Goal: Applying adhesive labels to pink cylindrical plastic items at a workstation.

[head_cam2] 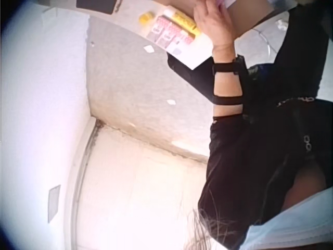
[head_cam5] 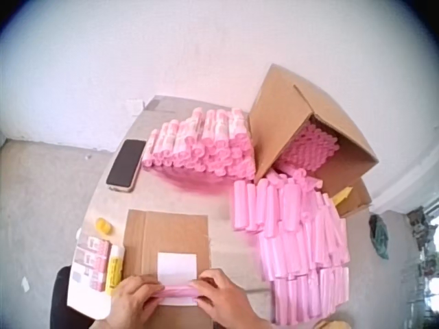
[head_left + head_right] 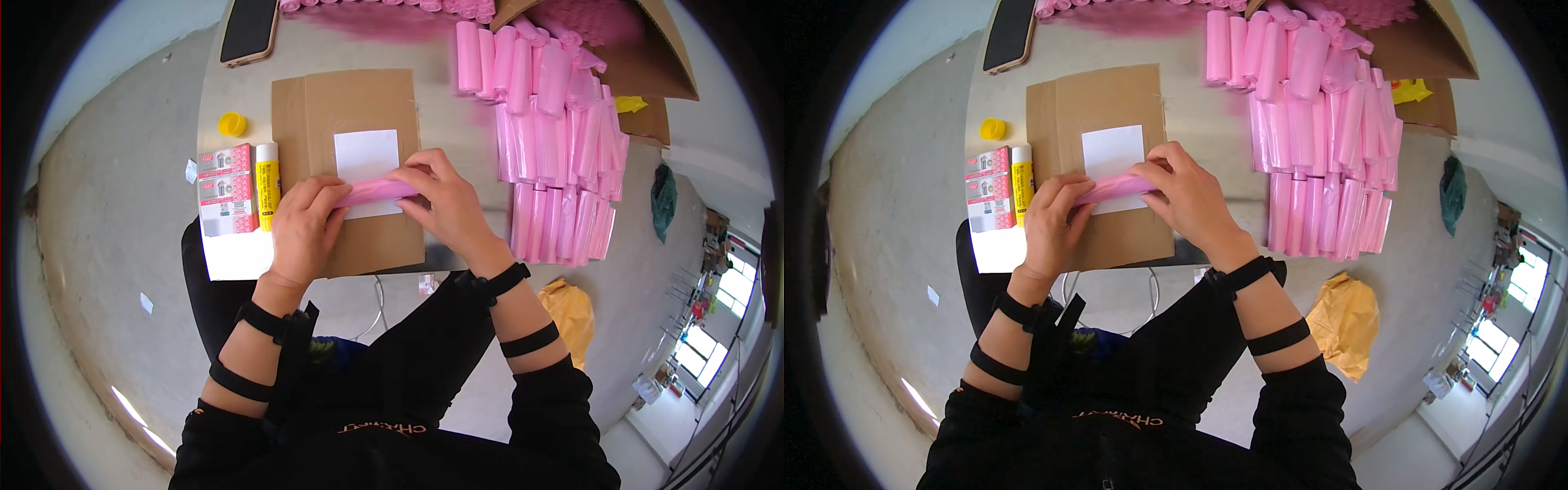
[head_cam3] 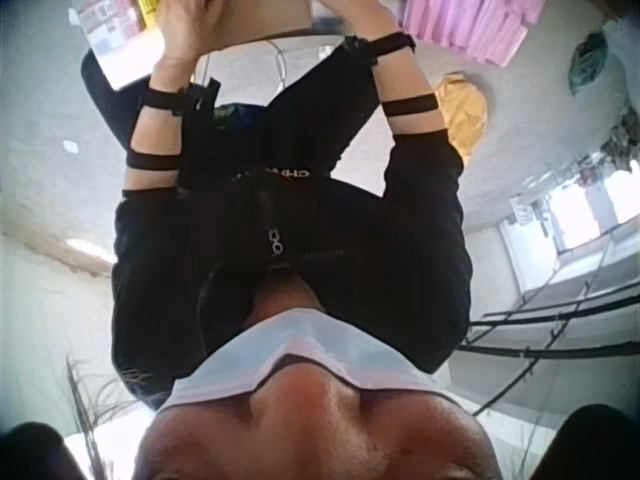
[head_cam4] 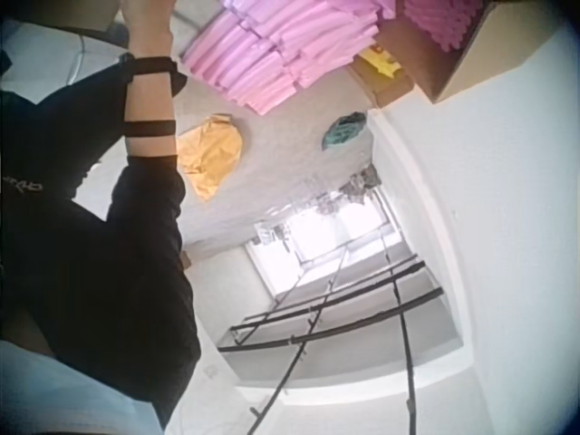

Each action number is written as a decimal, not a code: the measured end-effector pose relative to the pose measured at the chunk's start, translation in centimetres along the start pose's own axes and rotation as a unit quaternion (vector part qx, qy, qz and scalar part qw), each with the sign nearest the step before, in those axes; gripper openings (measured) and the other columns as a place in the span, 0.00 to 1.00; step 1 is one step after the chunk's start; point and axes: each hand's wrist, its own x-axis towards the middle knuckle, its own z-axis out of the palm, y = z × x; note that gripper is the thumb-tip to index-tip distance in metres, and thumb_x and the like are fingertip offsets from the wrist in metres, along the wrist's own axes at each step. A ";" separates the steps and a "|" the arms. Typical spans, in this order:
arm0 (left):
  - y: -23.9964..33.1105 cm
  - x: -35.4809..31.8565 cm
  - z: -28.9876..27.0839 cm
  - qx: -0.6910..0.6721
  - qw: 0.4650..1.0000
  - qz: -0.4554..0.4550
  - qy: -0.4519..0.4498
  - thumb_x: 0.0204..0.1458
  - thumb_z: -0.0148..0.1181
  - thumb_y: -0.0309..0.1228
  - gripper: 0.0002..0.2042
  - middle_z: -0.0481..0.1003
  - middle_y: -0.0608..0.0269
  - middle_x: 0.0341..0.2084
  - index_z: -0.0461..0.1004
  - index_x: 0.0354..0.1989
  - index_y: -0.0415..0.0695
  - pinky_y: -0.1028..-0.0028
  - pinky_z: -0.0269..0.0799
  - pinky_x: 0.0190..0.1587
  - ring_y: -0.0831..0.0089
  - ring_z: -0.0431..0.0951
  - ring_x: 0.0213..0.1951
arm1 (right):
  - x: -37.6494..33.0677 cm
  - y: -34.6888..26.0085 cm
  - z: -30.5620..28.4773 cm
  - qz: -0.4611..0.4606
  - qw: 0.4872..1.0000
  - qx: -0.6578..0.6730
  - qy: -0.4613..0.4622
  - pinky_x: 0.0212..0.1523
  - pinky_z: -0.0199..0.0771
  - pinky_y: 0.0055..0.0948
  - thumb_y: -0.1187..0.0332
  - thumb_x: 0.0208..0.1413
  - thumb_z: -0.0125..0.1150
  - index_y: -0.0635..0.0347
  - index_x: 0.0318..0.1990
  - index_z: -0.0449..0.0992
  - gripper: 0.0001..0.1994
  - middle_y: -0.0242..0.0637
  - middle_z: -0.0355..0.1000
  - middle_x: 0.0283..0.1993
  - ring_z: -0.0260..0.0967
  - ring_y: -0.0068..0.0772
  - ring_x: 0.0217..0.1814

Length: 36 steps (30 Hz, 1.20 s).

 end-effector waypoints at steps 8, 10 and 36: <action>1.1 0.0 -0.1 0.016 1.000 -0.015 0.009 0.42 0.61 0.21 0.13 0.72 0.57 0.41 0.73 0.39 0.42 0.69 0.70 0.42 0.61 0.73 0.41 | -0.2 0.9 1.2 -0.068 0.996 -0.057 0.029 0.39 0.70 0.29 0.75 0.41 0.64 0.48 0.44 0.76 0.19 0.32 0.66 0.38 0.65 0.34 0.41; 2.4 -1.1 -0.1 0.028 0.999 -0.035 0.016 0.45 0.59 0.21 0.13 0.71 0.57 0.43 0.72 0.41 0.42 0.69 0.70 0.43 0.62 0.73 0.43 | -0.2 1.0 1.3 -0.064 0.995 -0.065 0.042 0.39 0.70 0.30 0.74 0.41 0.64 0.46 0.44 0.77 0.18 0.32 0.66 0.39 0.65 0.34 0.41; 6.3 -2.4 2.9 -0.524 0.715 -0.451 0.107 0.55 0.52 0.23 0.16 0.70 0.53 0.44 0.61 0.50 0.35 0.73 0.68 0.52 0.67 0.73 0.46 | -0.2 0.9 1.3 -0.027 0.998 -0.026 0.057 0.40 0.70 0.31 0.75 0.43 0.62 0.46 0.41 0.78 0.16 0.31 0.66 0.36 0.66 0.34 0.41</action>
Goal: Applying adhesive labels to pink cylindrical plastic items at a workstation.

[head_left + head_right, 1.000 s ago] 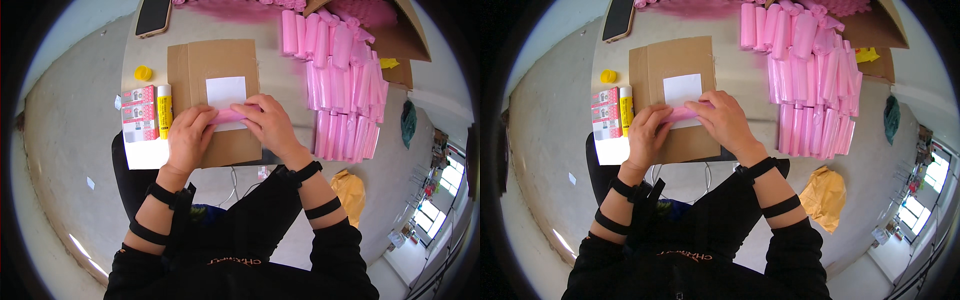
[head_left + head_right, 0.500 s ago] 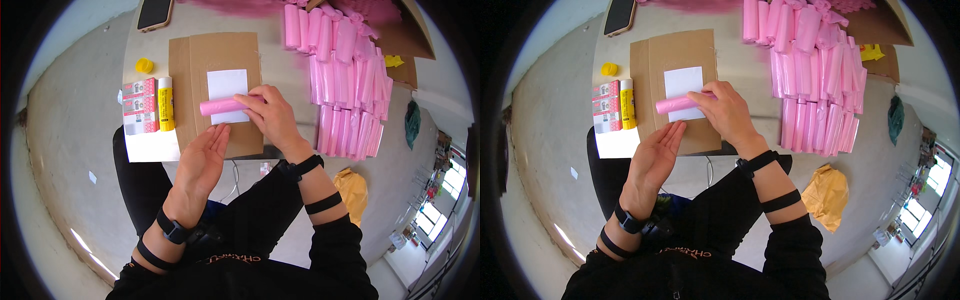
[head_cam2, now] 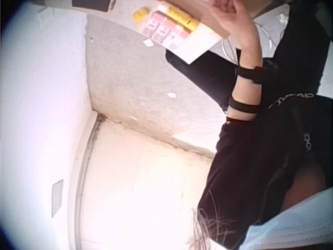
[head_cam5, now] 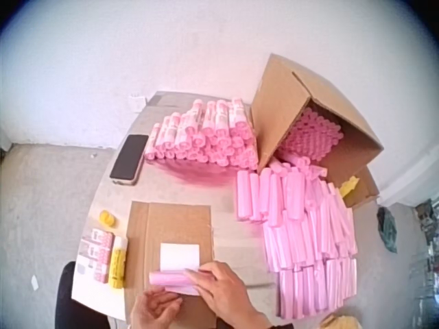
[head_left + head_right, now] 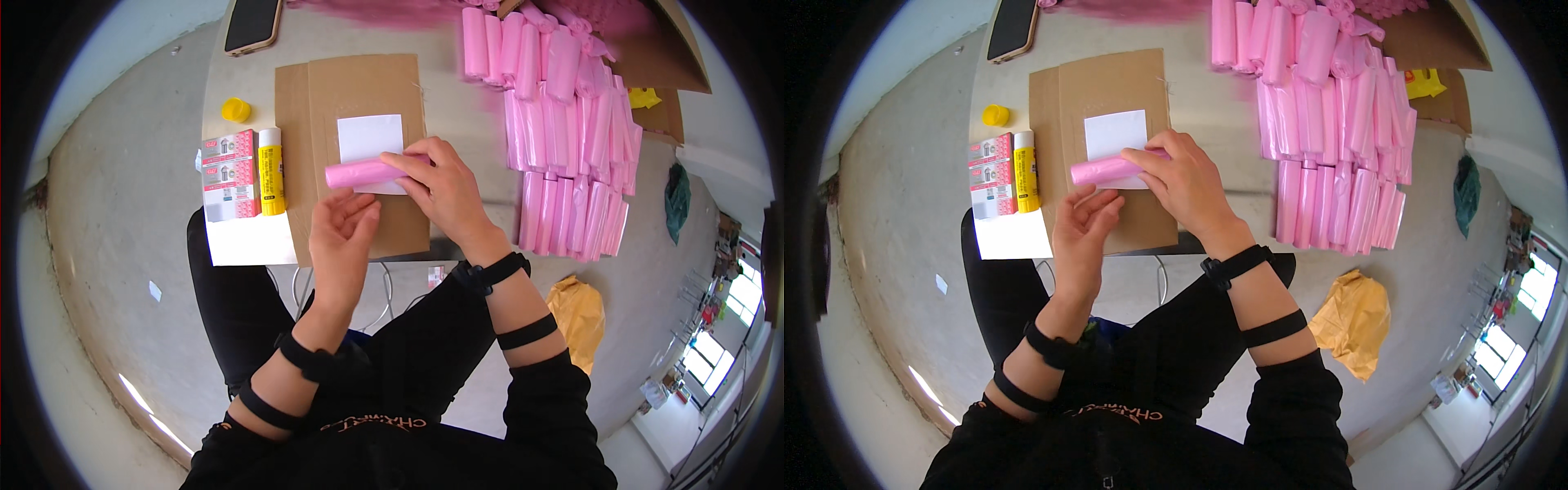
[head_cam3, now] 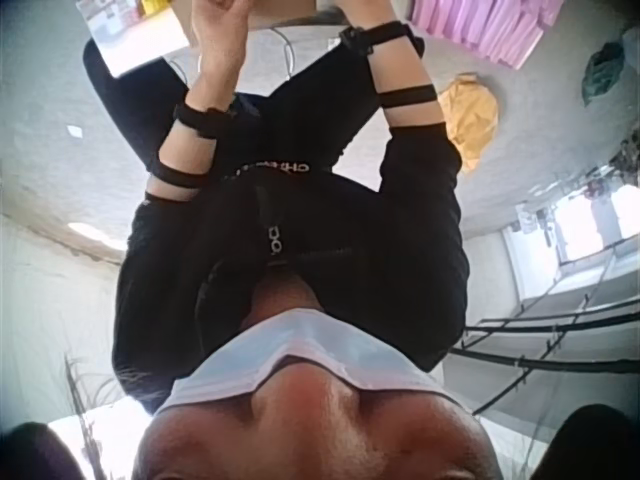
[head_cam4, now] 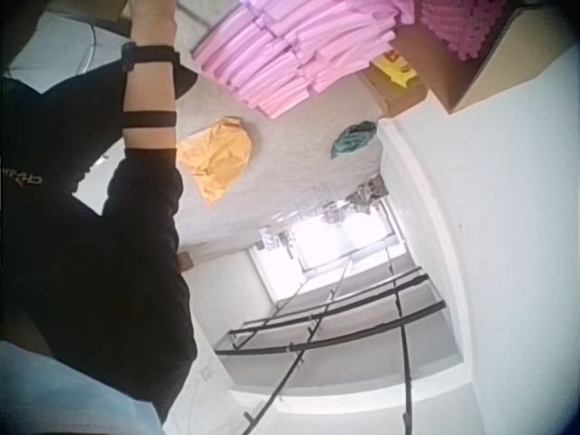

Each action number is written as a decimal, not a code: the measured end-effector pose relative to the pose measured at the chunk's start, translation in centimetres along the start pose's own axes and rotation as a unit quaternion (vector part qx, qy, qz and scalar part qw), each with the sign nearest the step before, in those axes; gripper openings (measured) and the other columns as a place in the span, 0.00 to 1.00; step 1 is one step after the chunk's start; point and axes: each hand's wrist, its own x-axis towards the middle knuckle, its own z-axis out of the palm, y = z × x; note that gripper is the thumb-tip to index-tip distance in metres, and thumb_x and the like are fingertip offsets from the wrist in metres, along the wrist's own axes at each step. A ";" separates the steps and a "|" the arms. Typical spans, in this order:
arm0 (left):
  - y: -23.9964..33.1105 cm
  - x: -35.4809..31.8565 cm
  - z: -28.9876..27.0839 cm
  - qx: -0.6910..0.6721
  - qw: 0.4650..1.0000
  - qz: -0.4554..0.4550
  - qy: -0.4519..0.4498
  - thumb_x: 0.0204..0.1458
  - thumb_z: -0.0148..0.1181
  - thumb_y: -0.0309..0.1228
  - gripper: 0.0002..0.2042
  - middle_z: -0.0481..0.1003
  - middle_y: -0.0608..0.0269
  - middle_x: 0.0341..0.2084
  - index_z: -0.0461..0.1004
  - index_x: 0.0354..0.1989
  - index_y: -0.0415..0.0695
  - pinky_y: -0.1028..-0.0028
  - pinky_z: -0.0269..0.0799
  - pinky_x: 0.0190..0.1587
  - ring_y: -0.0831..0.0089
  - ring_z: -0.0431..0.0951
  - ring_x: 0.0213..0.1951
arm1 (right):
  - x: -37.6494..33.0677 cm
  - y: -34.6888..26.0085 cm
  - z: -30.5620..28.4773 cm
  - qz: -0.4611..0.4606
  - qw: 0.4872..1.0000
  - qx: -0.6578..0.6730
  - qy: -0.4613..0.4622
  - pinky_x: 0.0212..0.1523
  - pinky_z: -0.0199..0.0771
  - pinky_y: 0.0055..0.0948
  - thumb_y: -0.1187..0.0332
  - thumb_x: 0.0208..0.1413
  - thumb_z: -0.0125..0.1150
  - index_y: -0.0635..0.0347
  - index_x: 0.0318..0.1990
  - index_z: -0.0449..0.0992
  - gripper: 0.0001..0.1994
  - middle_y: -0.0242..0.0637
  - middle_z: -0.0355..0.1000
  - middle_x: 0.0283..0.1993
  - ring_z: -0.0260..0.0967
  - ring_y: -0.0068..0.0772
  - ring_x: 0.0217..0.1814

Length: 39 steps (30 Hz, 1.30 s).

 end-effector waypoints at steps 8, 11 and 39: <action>1.3 3.0 -1.5 0.575 0.699 0.425 0.016 0.38 0.64 0.22 0.10 0.72 0.59 0.36 0.75 0.31 0.44 0.70 0.66 0.38 0.64 0.72 0.38 | 0.3 0.0 -0.1 0.010 1.000 0.021 -0.005 0.39 0.70 0.31 0.74 0.42 0.63 0.46 0.41 0.78 0.16 0.29 0.66 0.35 0.66 0.33 0.40; 2.5 3.5 -1.2 0.564 0.637 0.526 0.000 0.36 0.65 0.24 0.08 0.72 0.63 0.36 0.74 0.27 0.45 0.68 0.63 0.40 0.64 0.71 0.39 | 0.3 0.3 -0.2 0.005 1.000 0.018 -0.008 0.39 0.70 0.31 0.74 0.41 0.64 0.45 0.41 0.78 0.16 0.29 0.66 0.35 0.66 0.33 0.40; 2.7 5.5 -1.5 0.552 0.673 0.482 -0.100 0.41 0.60 0.22 0.06 0.74 0.63 0.39 0.69 0.27 0.43 0.66 0.60 0.46 0.62 0.71 0.40 | -0.2 0.0 -0.9 0.064 0.993 0.091 -0.039 0.40 0.70 0.29 0.77 0.46 0.58 0.55 0.42 0.75 0.14 0.35 0.66 0.44 0.68 0.35 0.42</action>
